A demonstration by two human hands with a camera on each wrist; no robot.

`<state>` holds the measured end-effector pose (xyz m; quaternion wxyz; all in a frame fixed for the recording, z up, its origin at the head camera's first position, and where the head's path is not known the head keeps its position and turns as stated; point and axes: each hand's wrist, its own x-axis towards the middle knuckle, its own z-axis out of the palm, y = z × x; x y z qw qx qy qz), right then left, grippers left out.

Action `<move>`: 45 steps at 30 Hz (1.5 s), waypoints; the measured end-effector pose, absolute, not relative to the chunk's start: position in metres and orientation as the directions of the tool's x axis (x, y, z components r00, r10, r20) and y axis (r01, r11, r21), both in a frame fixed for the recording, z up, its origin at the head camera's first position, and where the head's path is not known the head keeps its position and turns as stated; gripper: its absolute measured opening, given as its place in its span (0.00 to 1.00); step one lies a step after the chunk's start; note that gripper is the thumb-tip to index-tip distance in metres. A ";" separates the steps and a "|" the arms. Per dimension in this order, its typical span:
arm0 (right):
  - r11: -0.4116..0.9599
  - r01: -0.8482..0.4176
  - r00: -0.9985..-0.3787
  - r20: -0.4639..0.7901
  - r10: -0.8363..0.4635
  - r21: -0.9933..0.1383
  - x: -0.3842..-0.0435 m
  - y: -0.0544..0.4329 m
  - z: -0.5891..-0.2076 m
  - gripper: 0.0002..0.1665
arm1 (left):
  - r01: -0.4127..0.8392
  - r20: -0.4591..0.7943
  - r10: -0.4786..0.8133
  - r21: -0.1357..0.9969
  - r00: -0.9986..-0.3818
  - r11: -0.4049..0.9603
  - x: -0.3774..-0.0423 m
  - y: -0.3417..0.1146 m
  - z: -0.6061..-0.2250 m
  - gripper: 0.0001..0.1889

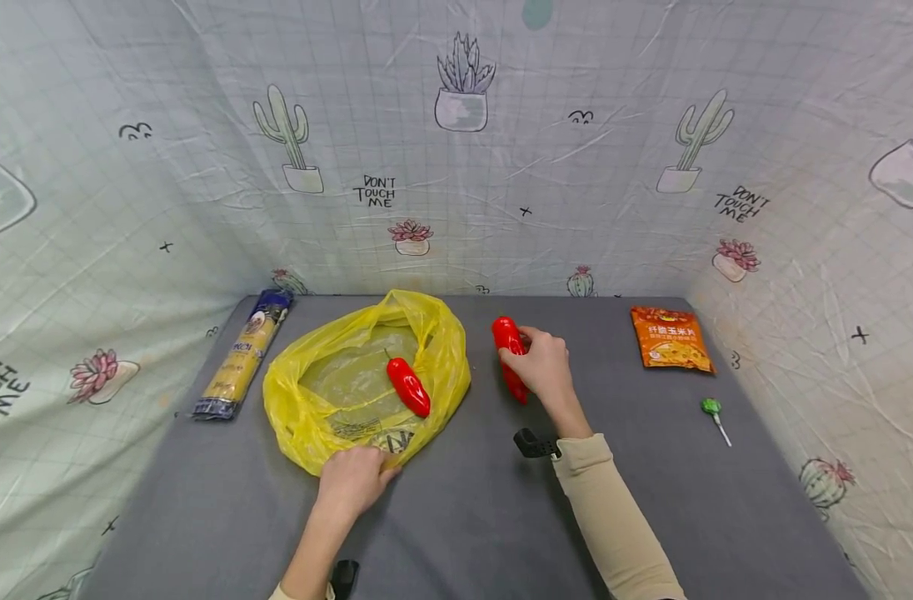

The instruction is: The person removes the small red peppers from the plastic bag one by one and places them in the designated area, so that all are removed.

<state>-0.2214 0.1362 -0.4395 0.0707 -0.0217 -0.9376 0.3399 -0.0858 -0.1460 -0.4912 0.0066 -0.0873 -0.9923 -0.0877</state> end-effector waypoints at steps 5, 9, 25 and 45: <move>0.783 -0.001 -0.985 0.134 0.105 -0.622 -0.224 0.151 -0.442 0.31 | 0.191 0.060 0.183 0.168 -0.981 0.967 -0.085 -0.148 -0.494 0.09; 0.785 0.006 -0.982 0.145 0.123 -0.620 -0.226 0.162 -0.447 0.31 | 0.193 0.063 0.185 0.169 -0.981 0.966 -0.085 -0.148 -0.495 0.09; 0.800 0.081 -0.981 0.092 0.169 -0.595 -0.234 0.186 -0.471 0.33 | 0.171 0.028 0.168 0.169 -0.985 0.971 -0.086 -0.147 -0.495 0.10; 0.811 0.114 -0.989 0.014 0.149 -0.573 -0.244 0.199 -0.499 0.33 | 0.151 0.029 0.148 0.185 -0.988 0.971 -0.088 -0.143 -0.493 0.09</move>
